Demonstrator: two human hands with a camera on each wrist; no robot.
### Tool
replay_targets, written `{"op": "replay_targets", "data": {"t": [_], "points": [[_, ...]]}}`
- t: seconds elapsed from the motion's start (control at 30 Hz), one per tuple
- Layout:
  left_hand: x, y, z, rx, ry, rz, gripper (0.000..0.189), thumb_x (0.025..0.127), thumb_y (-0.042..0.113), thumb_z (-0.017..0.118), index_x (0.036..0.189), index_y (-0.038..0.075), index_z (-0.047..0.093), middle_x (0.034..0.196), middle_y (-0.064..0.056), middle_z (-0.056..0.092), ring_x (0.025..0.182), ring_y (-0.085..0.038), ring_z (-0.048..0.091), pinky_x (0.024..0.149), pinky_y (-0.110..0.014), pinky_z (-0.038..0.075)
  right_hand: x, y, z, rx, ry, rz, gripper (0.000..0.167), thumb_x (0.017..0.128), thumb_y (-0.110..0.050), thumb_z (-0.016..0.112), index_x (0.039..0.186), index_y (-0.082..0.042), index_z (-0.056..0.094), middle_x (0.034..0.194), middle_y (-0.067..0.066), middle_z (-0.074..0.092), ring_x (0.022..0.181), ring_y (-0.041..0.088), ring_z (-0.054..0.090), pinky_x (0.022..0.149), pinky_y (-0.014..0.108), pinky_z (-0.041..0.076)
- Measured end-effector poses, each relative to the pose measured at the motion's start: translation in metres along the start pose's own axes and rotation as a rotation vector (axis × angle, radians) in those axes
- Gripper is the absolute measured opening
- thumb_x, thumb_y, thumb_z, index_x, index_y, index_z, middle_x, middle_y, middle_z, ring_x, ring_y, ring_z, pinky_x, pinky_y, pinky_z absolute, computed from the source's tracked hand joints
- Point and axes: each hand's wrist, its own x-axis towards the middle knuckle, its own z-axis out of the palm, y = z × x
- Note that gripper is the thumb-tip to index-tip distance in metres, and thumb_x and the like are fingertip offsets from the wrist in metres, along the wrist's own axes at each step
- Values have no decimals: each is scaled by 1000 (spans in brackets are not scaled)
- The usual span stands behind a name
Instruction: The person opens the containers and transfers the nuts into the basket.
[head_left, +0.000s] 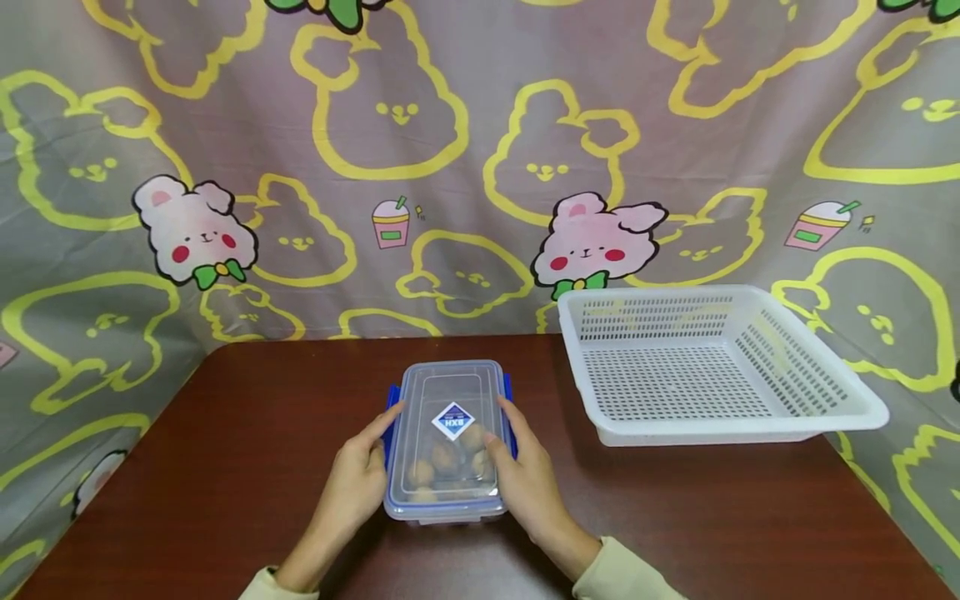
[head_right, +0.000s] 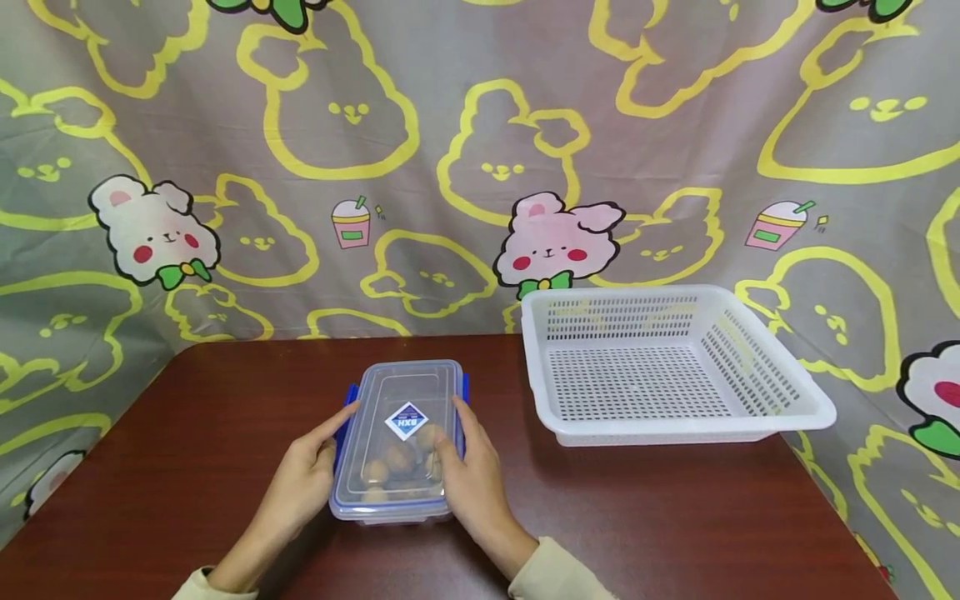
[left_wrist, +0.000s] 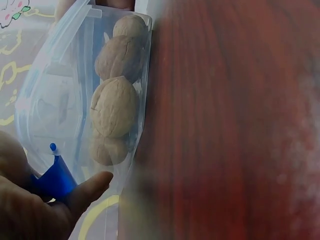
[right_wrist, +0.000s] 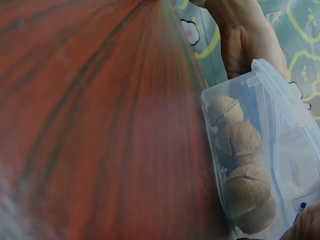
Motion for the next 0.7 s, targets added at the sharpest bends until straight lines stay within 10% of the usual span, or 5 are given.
{"op": "replay_targets", "data": {"t": [0.17,0.7], "points": [[2,-2,-1,-26,6,21,53,101,-13,40,145,6,62,159,-25,47,147,-41,45,121,-53,35,0,2,-1,22,-4,24,55,105,-23,60,159,-23,46,156,21,53,140,39,53,115,62,41],[0,-1,-7,-14,-12,13,52,99,-12,45,146,5,61,158,-23,50,147,-39,45,123,-53,32,-1,2,-5,53,2,64,56,105,-25,61,157,-12,47,160,21,48,147,43,45,120,62,35]]}}
